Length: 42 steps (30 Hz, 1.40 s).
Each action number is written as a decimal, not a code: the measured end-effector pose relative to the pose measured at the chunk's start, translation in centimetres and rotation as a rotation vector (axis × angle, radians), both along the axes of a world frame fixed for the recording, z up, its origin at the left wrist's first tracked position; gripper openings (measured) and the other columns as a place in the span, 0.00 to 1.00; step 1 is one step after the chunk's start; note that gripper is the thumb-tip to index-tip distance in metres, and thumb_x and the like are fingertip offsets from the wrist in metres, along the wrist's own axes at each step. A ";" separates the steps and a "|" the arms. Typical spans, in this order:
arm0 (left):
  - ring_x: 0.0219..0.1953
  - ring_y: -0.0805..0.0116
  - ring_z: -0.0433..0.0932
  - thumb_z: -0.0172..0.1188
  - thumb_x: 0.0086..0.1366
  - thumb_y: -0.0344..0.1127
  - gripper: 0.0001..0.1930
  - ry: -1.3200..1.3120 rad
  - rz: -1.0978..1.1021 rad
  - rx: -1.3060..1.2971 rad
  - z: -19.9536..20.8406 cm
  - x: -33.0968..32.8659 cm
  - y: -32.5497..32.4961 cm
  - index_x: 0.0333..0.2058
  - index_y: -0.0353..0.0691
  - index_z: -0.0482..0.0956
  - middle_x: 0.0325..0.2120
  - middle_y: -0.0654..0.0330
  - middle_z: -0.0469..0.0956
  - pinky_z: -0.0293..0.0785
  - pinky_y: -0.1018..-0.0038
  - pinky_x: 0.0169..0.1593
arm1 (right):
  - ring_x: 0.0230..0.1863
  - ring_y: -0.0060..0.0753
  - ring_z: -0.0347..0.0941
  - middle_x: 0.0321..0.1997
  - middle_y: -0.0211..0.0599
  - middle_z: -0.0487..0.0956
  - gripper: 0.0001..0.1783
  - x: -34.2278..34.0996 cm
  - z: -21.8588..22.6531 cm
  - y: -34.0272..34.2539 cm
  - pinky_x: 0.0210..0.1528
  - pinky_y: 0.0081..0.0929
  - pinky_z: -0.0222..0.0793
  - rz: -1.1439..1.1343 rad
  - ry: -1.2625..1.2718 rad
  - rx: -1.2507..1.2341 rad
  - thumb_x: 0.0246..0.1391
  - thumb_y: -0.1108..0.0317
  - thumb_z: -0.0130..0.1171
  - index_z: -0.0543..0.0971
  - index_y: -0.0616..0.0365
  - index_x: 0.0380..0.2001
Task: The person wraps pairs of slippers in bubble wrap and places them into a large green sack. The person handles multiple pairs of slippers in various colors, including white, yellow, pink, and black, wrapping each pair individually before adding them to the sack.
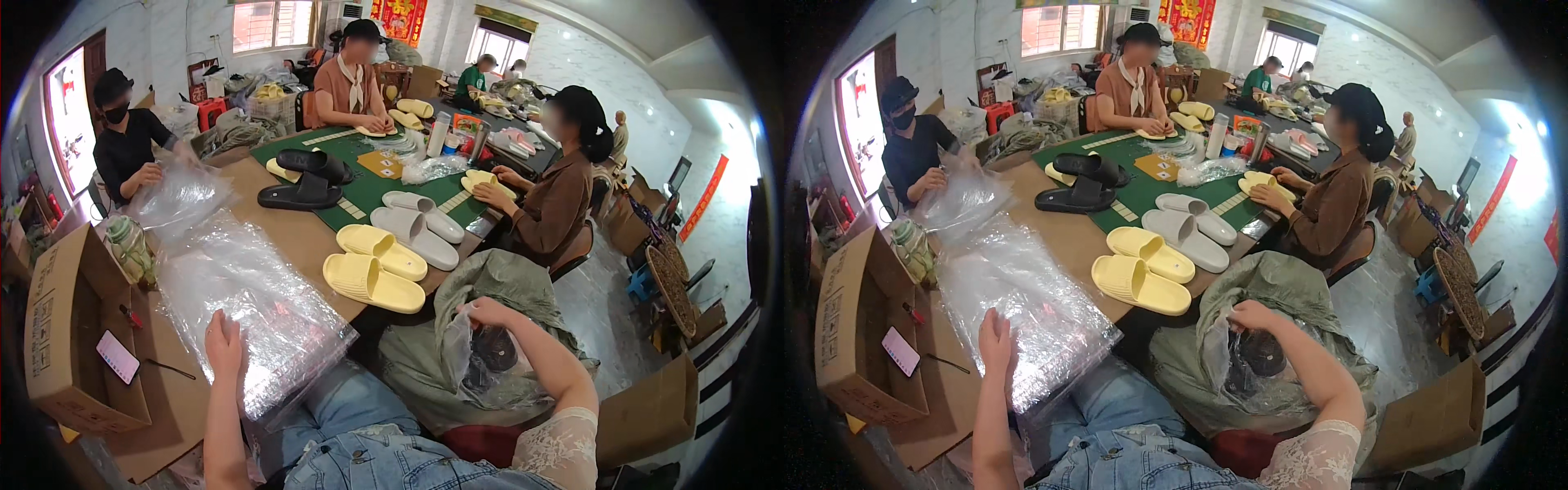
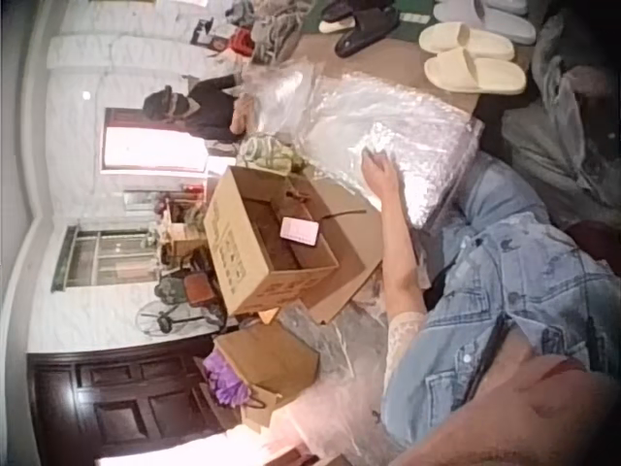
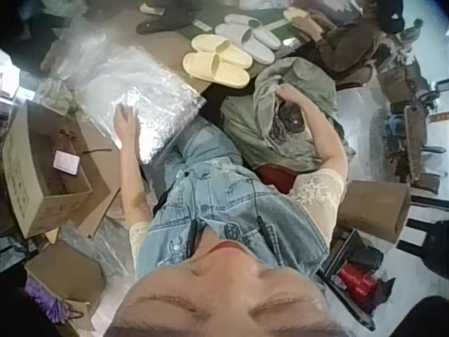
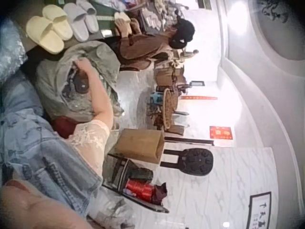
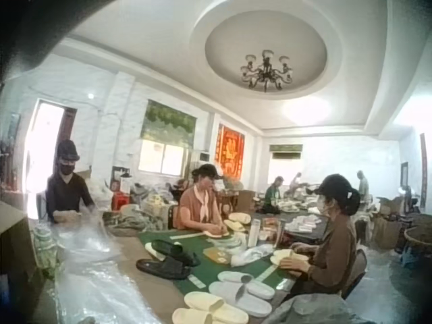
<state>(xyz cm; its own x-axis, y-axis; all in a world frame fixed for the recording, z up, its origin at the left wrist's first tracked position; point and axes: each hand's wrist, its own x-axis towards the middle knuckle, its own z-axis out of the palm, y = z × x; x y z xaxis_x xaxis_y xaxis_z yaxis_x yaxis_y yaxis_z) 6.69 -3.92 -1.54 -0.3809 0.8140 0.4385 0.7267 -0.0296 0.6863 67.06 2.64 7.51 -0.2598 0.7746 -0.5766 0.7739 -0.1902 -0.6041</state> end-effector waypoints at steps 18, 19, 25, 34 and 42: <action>0.60 0.48 0.72 0.60 0.65 0.34 0.27 0.053 -0.001 -0.010 -0.7 -0.6 0.1 0.62 0.34 0.69 0.57 0.44 0.74 0.66 0.60 0.64 | 0.65 0.57 0.61 0.65 0.53 0.64 0.25 -8.5 6.9 -0.1 0.65 0.49 0.60 -0.101 -0.166 1.488 0.47 0.68 0.66 0.74 0.60 0.50; 0.60 0.47 0.72 0.60 0.64 0.34 0.27 0.045 -0.002 -0.014 -0.4 -0.2 0.1 0.61 0.33 0.69 0.57 0.44 0.74 0.65 0.60 0.64 | 0.65 0.58 0.61 0.65 0.53 0.64 0.26 -8.9 6.8 -0.1 0.65 0.51 0.60 -0.152 -0.191 1.522 0.46 0.66 0.66 0.74 0.59 0.50; 0.58 0.44 0.72 0.62 0.60 0.38 0.28 -0.011 0.039 -0.004 0.4 0.3 -0.4 0.58 0.31 0.72 0.54 0.41 0.75 0.66 0.58 0.63 | 0.53 0.52 0.72 0.50 0.49 0.77 0.17 -15.2 10.9 0.4 0.54 0.45 0.69 0.126 -0.104 1.489 0.51 0.64 0.64 0.78 0.58 0.43; 0.63 0.38 0.66 0.64 0.57 0.47 0.40 0.257 -0.007 -0.069 1.8 1.3 -0.3 0.67 0.42 0.62 0.65 0.39 0.63 0.61 0.50 0.64 | 0.52 0.51 0.75 0.47 0.44 0.80 0.17 -20.2 -4.0 16.2 0.56 0.47 0.71 0.244 -0.575 0.988 0.53 0.64 0.58 0.81 0.59 0.44; 0.67 0.41 0.60 0.57 0.63 0.55 0.31 0.383 -0.026 -0.192 1.0 1.7 -0.1 0.62 0.52 0.73 0.67 0.47 0.64 0.52 0.50 0.68 | 0.49 0.48 0.78 0.47 0.46 0.81 0.14 -21.8 -6.1 16.9 0.54 0.42 0.74 -0.199 0.382 1.088 0.56 0.69 0.55 0.81 0.59 0.44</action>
